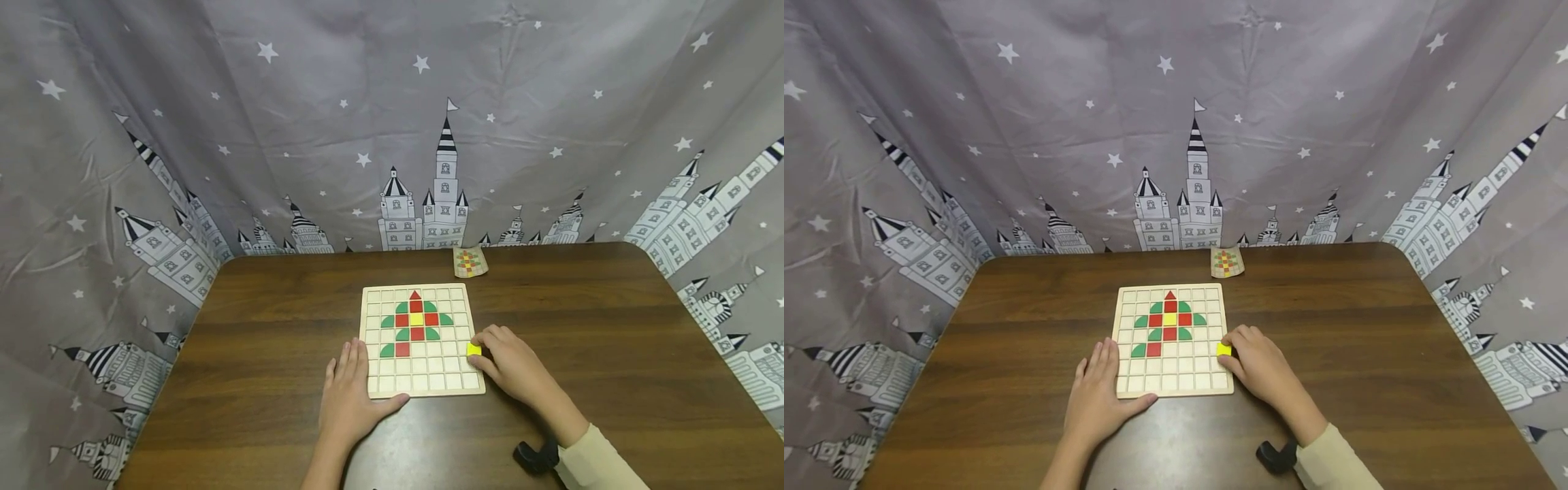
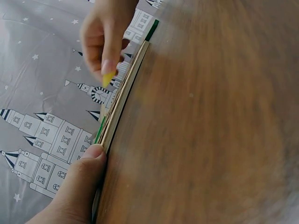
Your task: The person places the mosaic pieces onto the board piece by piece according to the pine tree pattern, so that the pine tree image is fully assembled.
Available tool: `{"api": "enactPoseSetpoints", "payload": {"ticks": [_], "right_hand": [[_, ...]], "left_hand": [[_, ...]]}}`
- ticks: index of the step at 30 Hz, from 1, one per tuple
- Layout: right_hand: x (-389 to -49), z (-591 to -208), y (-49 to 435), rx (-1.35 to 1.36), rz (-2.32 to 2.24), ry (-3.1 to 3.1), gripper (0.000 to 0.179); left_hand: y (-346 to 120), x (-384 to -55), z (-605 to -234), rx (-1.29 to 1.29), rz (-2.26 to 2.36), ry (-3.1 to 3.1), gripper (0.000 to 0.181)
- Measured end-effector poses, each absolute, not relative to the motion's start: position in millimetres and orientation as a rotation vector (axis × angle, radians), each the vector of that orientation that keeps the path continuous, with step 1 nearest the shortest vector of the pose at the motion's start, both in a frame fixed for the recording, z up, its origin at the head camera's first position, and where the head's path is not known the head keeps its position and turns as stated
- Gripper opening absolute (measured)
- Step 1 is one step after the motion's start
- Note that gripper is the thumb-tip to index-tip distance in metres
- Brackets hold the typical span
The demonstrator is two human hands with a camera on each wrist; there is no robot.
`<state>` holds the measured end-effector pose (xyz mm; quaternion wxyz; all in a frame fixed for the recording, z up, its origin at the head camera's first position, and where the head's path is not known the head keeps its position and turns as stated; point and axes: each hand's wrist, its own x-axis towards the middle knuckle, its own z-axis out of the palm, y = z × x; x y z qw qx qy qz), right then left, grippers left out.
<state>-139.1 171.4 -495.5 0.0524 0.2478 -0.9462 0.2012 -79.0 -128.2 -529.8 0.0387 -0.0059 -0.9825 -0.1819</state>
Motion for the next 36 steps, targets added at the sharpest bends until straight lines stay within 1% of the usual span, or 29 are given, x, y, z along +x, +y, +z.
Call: {"api": "enactPoseSetpoints", "payload": {"ticks": [9, 16, 27, 36], "right_hand": [[-143, -495, 118, 0.888, 0.552, -2.853, 0.027], [-143, -494, 91, 0.948, 0.468, -2.843, 0.027], [-149, -496, 80, 0.954, 0.398, -2.823, 0.022], [-152, -493, 77, 0.965, 0.390, -2.814, 0.015]], "left_hand": [[-129, -79, -530, -0.020, -0.555, -3.021, 0.132], [-129, -79, -529, -0.018, -0.543, -3.024, 0.131], [-129, -79, -528, -0.024, -0.542, -3.027, 0.130], [-129, -78, -528, -0.019, -0.552, -3.024, 0.131]]}}
